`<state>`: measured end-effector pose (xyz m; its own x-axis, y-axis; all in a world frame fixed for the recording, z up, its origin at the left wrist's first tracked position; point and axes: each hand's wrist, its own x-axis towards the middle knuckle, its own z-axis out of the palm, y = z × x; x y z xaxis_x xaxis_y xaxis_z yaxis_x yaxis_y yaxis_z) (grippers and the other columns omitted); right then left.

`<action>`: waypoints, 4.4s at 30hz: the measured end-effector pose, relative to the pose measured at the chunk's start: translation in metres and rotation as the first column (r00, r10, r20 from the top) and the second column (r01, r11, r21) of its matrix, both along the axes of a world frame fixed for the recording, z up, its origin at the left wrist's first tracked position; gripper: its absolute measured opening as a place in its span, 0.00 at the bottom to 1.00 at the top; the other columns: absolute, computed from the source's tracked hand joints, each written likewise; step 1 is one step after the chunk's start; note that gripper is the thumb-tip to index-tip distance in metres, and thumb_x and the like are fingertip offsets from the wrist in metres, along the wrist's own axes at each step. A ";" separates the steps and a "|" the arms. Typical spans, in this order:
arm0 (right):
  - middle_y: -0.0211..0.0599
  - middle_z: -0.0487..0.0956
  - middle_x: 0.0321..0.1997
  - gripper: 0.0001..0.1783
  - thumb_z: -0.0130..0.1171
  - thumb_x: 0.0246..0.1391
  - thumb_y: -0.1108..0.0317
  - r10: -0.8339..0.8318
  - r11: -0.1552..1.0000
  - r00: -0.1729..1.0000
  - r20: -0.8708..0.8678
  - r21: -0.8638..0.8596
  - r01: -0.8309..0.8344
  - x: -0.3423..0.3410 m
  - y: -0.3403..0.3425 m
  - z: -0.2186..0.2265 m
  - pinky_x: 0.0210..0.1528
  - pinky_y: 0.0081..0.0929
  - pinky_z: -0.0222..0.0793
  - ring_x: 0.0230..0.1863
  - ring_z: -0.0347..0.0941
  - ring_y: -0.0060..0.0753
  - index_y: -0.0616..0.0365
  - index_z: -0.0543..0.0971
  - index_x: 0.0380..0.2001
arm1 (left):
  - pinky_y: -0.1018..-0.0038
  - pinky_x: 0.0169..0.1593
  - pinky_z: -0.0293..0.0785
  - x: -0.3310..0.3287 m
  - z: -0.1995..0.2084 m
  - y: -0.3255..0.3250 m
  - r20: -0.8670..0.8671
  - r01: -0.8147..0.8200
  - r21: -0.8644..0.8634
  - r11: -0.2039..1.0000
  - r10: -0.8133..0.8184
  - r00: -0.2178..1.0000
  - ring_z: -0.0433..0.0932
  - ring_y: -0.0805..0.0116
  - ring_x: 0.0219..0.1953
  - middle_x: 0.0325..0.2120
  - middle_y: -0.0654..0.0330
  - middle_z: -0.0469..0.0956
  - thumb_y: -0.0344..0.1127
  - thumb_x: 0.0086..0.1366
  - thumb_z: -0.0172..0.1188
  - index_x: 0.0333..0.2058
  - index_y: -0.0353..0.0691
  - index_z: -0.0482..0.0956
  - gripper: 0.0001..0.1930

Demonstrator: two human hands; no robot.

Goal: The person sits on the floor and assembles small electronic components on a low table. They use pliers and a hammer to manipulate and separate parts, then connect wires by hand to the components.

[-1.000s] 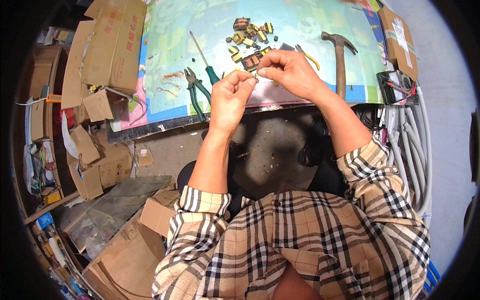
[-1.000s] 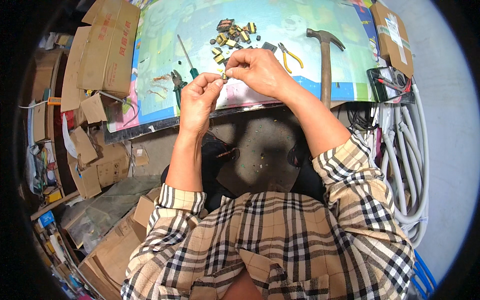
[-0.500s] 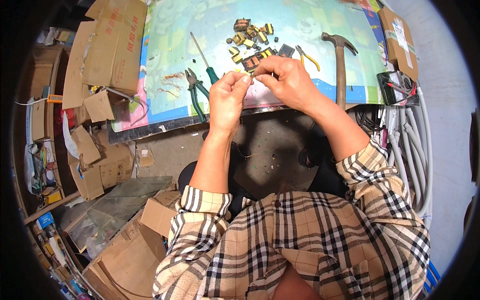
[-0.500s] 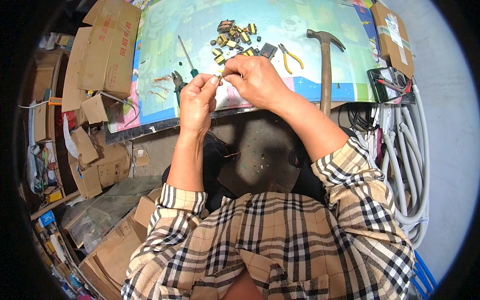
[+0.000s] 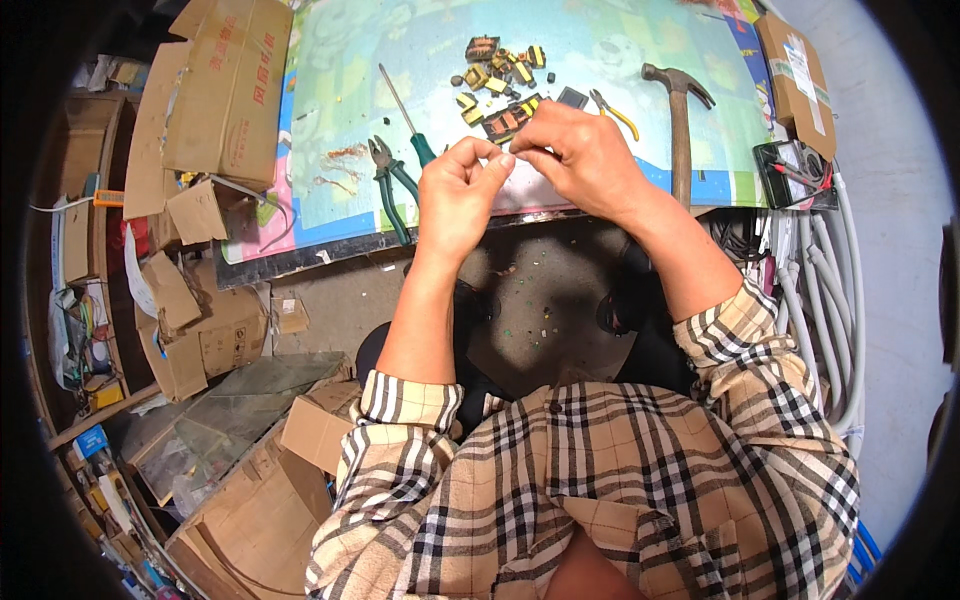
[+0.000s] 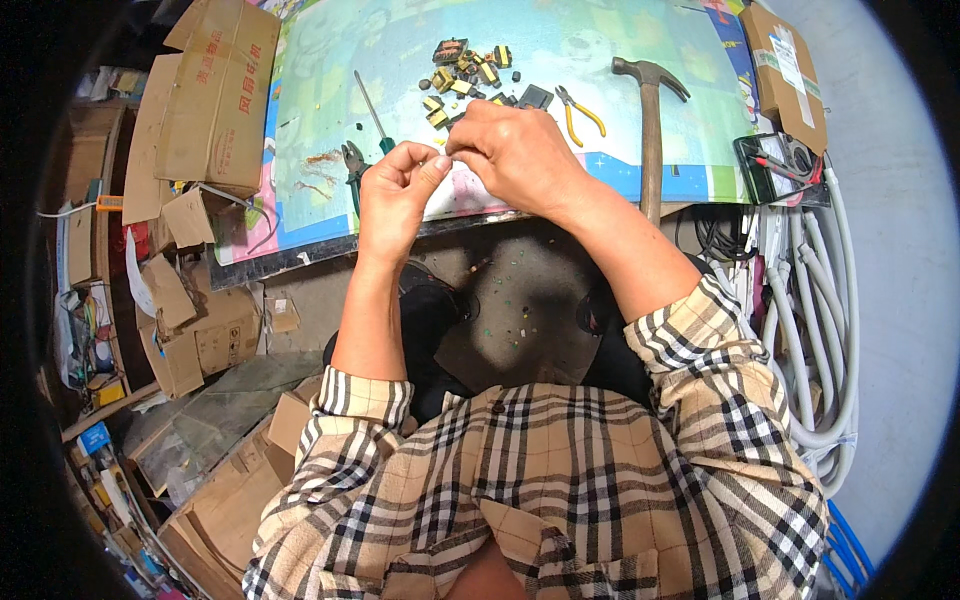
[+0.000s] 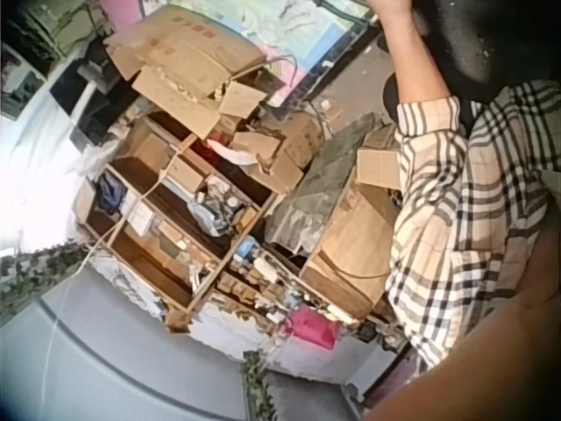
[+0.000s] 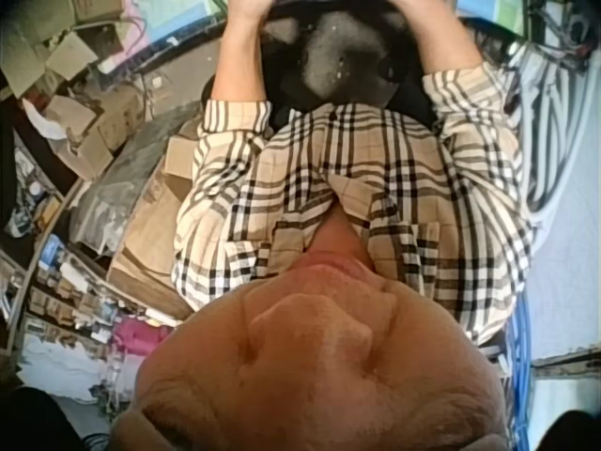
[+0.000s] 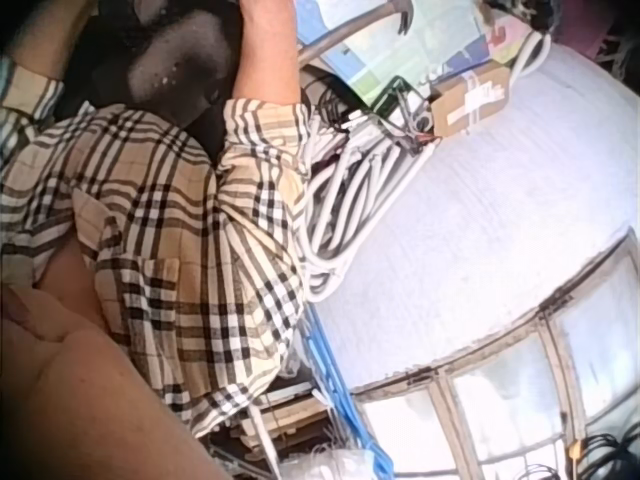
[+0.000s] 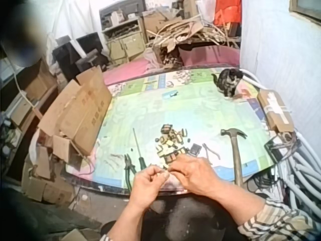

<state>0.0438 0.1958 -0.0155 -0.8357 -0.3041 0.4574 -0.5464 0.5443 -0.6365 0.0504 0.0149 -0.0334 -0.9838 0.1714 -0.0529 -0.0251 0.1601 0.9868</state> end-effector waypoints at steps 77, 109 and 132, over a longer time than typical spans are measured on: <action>0.25 0.75 0.25 0.07 0.61 0.53 0.70 0.233 0.900 0.837 0.496 -0.436 0.008 -0.016 0.025 0.007 0.33 0.19 0.64 0.29 0.67 0.15 0.64 0.79 0.30 | 0.84 0.22 0.54 0.009 0.011 0.002 0.261 -0.015 0.403 0.915 -0.099 0.960 0.62 0.83 0.19 0.25 0.64 0.75 0.26 0.59 0.63 0.36 0.36 0.75 0.08; 0.43 0.78 0.27 0.06 0.57 0.50 0.68 0.049 0.998 0.976 0.210 -0.044 -0.041 -0.003 0.001 -0.009 0.35 0.39 0.69 0.31 0.75 0.49 0.60 0.77 0.28 | 0.84 0.34 0.67 0.009 0.002 0.013 0.037 -0.209 0.063 0.976 0.207 0.978 0.71 0.81 0.28 0.27 0.66 0.78 0.26 0.59 0.61 0.33 0.31 0.79 0.05; 0.32 0.72 0.17 0.09 0.61 0.50 0.67 0.306 0.952 0.799 0.518 -0.193 -0.239 -0.007 0.011 -0.001 0.29 0.26 0.65 0.23 0.67 0.22 0.63 0.78 0.28 | 0.81 0.26 0.65 0.005 -0.001 0.003 -0.151 -0.201 -0.321 0.926 0.160 0.975 0.68 0.83 0.22 0.19 0.66 0.77 0.26 0.58 0.60 0.30 0.29 0.80 0.05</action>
<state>0.0369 0.2070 -0.0161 -0.8474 -0.5309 0.0074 -0.2156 0.3313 -0.9186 0.0558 0.0175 -0.0339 -0.9989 -0.0169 0.0442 0.0306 0.4828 0.8752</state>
